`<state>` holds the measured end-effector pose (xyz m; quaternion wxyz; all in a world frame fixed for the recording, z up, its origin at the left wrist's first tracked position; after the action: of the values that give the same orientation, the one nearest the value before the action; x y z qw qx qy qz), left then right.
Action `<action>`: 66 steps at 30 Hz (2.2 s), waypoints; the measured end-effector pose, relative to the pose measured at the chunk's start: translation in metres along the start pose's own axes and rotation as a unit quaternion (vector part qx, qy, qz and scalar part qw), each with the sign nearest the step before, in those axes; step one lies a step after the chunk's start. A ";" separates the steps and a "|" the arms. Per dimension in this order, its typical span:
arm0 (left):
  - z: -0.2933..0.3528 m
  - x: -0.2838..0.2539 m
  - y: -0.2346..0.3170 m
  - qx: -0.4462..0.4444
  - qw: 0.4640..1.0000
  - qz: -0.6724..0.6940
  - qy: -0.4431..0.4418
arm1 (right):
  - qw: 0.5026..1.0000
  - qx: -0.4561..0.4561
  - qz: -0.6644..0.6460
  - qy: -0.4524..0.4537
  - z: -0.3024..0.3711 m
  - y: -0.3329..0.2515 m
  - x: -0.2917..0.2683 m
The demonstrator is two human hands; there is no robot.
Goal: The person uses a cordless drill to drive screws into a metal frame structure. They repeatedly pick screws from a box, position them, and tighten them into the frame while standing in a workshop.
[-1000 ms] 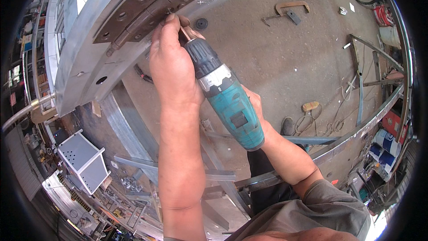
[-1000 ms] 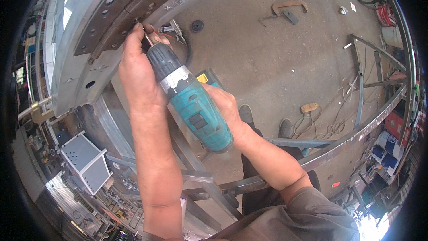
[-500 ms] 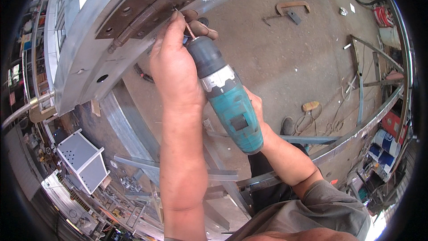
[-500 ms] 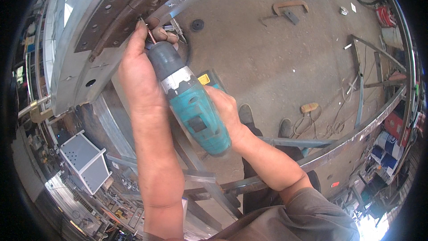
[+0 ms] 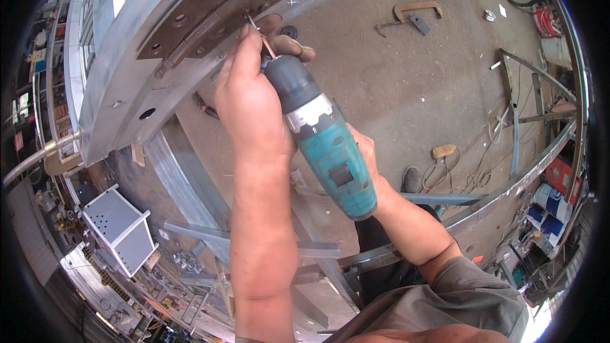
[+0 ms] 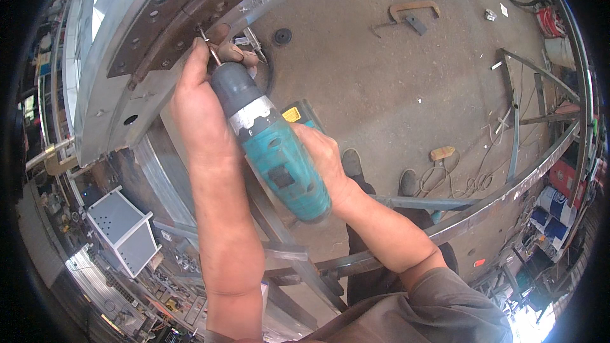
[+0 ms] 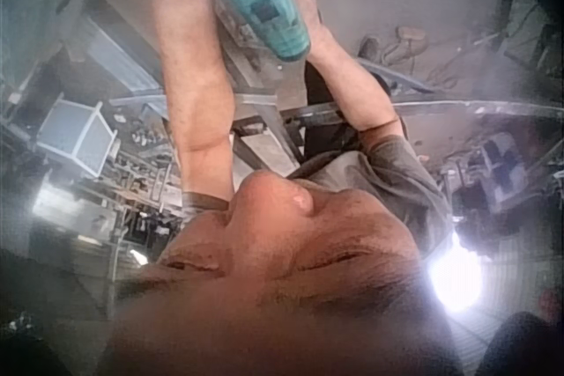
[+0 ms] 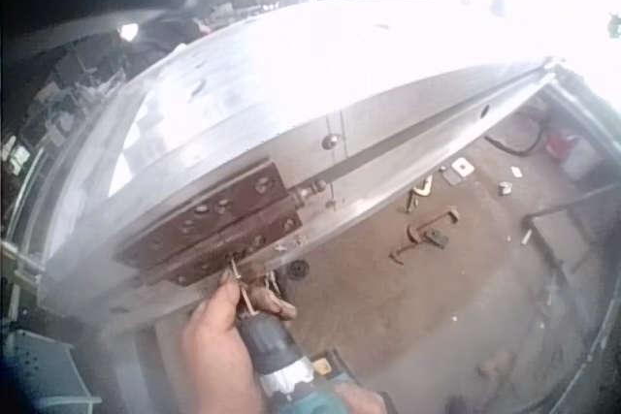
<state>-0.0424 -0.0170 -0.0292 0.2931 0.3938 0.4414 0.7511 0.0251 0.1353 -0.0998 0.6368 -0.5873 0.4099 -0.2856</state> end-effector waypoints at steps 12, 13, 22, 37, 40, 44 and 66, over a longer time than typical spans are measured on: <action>0.005 0.002 -0.011 -0.046 0.997 0.052 -0.039 | 1.000 -0.018 0.023 -0.007 -0.001 -0.003 0.001; 0.005 0.001 -0.011 -0.047 0.997 0.045 -0.039 | 1.000 -0.012 0.016 -0.005 -0.001 -0.003 0.001; 0.009 0.007 -0.023 -0.118 0.979 0.128 -0.106 | 1.000 0.021 0.002 0.011 0.004 0.005 0.006; 0.066 0.005 -0.039 -0.131 0.971 -0.008 -0.198 | 0.996 0.048 -0.076 -0.014 0.001 0.002 -0.002; 0.070 0.001 -0.039 -0.129 0.968 -0.022 -0.216 | 1.000 -0.020 -0.009 -0.007 -0.003 -0.003 -0.002; 0.065 0.000 -0.041 -0.144 0.965 -0.017 -0.217 | 0.998 -0.050 0.044 0.008 -0.004 -0.007 -0.001; 0.065 0.001 -0.039 -0.141 0.966 -0.056 -0.207 | 1.000 -0.008 -0.029 0.001 -0.002 -0.005 0.003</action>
<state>0.0162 0.0293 -0.0438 0.4723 0.4701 0.2819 0.6903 0.0254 0.1312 -0.0953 0.6228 -0.6040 0.3957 -0.3012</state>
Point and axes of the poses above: each hand's wrist, its own z-axis away from the middle knuckle, its own x-axis out of the palm, y = z × x, the point moved 7 cm from there along -z, towards the middle knuckle, and after that the axes turned 8 degrees about -y, right-handed, at the moved point
